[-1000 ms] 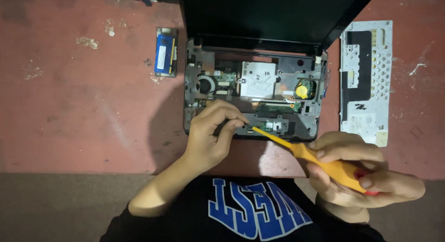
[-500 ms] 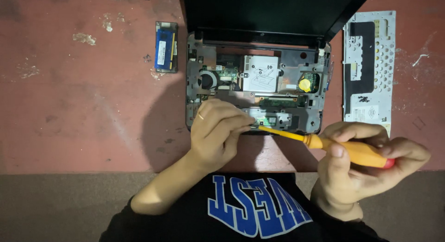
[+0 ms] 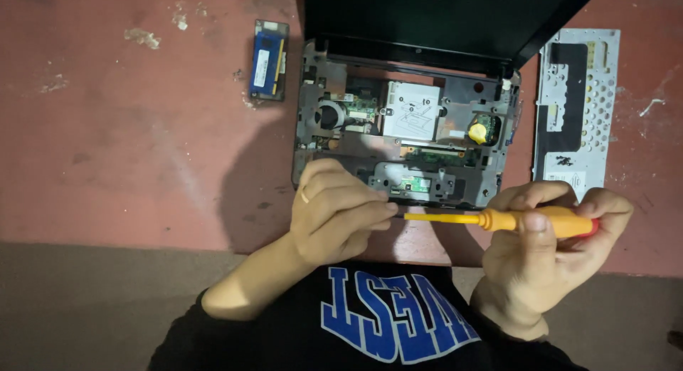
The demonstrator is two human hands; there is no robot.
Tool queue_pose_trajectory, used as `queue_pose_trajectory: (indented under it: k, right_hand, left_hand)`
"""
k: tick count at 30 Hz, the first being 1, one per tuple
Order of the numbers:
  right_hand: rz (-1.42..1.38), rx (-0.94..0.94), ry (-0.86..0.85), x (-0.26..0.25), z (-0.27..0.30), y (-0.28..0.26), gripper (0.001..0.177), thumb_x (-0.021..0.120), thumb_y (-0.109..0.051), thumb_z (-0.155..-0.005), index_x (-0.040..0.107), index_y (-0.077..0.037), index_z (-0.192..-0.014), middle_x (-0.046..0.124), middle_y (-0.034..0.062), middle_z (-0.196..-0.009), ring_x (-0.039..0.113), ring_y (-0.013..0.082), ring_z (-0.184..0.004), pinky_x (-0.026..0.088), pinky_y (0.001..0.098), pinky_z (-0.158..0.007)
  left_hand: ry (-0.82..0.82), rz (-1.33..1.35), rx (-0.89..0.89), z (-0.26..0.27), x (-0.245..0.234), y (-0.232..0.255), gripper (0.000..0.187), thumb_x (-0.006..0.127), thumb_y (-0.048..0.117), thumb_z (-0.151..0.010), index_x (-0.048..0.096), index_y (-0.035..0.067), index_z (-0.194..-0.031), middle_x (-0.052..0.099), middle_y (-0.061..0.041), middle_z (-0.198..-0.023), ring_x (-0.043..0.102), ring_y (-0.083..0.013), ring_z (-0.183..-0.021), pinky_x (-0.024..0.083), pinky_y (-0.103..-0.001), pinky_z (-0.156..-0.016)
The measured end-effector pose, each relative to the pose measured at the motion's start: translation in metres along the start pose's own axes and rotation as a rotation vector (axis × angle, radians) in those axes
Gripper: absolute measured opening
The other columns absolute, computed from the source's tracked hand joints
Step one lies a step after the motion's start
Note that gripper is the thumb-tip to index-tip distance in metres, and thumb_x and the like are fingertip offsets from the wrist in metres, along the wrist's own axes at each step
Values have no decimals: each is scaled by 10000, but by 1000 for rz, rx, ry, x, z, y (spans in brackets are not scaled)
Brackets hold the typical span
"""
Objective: Disassembling and reassembling internal components of a laptop using a screwdriver
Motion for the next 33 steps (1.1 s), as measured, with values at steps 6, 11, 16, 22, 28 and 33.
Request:
queue_pose_trajectory:
  k: [6, 11, 16, 22, 28, 33]
  right_hand:
    - [-50, -15, 28, 1, 5, 3, 334, 597, -89, -992, 309, -204, -1117, 533, 81, -907, 558, 165, -760, 562, 287, -662]
    - [-89, -18, 43, 1, 9, 13, 357, 643, -98, -964, 334, -192, -1116, 560, 74, -890, 582, 163, -802, 564, 268, -693]
    - [-182, -82, -72, -22, -3, 22, 328, 635, -26, -986, 403, -197, -1141, 621, 90, -960, 661, 173, -842, 650, 286, -720]
    - [427, -374, 63, -47, -12, 9, 359, 584, -13, -1010, 295, -130, -1189, 470, 179, -850, 447, 238, -673, 463, 373, -605]
    - [595, -400, -100, -47, -8, -1, 426, 614, 108, -973, 268, -100, -1109, 510, 182, -897, 620, 281, -688, 507, 281, -537]
    - [615, -397, -125, -35, -9, 0, 454, 639, -4, -925, 222, -130, -1053, 509, 168, -734, 596, 304, -607, 435, 318, -535]
  left_hand:
    - [39, 84, -81, 2, 8, 1, 88, 633, 105, -933, 695, 46, -918, 670, -59, -938, 648, -192, -793, 507, -332, -748]
    - [-11, 139, -131, 5, 10, -2, 122, 601, 115, -953, 698, 40, -956, 665, -87, -967, 642, -218, -787, 490, -354, -750]
    - [-50, 131, -220, 9, 11, -4, 424, 748, 310, -885, 616, 25, -1170, 624, -112, -1111, 646, -252, -1016, 494, -362, -878]
    - [-423, -112, -217, 13, 19, -7, 441, 681, 424, -949, 573, 136, -1266, 565, -55, -1281, 509, -301, -1201, 359, -463, -947]
    - [-730, -347, -128, 22, 29, -6, 444, 785, 401, -838, 627, 108, -1132, 575, -17, -1222, 476, -269, -1258, 263, -571, -1041]
    - [-757, -337, -144, 22, 26, -7, 411, 786, 345, -848, 657, 96, -1148, 566, -18, -1259, 492, -264, -1233, 226, -567, -1055]
Point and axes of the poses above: each hand's wrist, its own z-axis away from the middle knuckle, its own x-axis out of the palm, y = z × x, the point moved 1 cm from there along -z, towards the middle knuckle
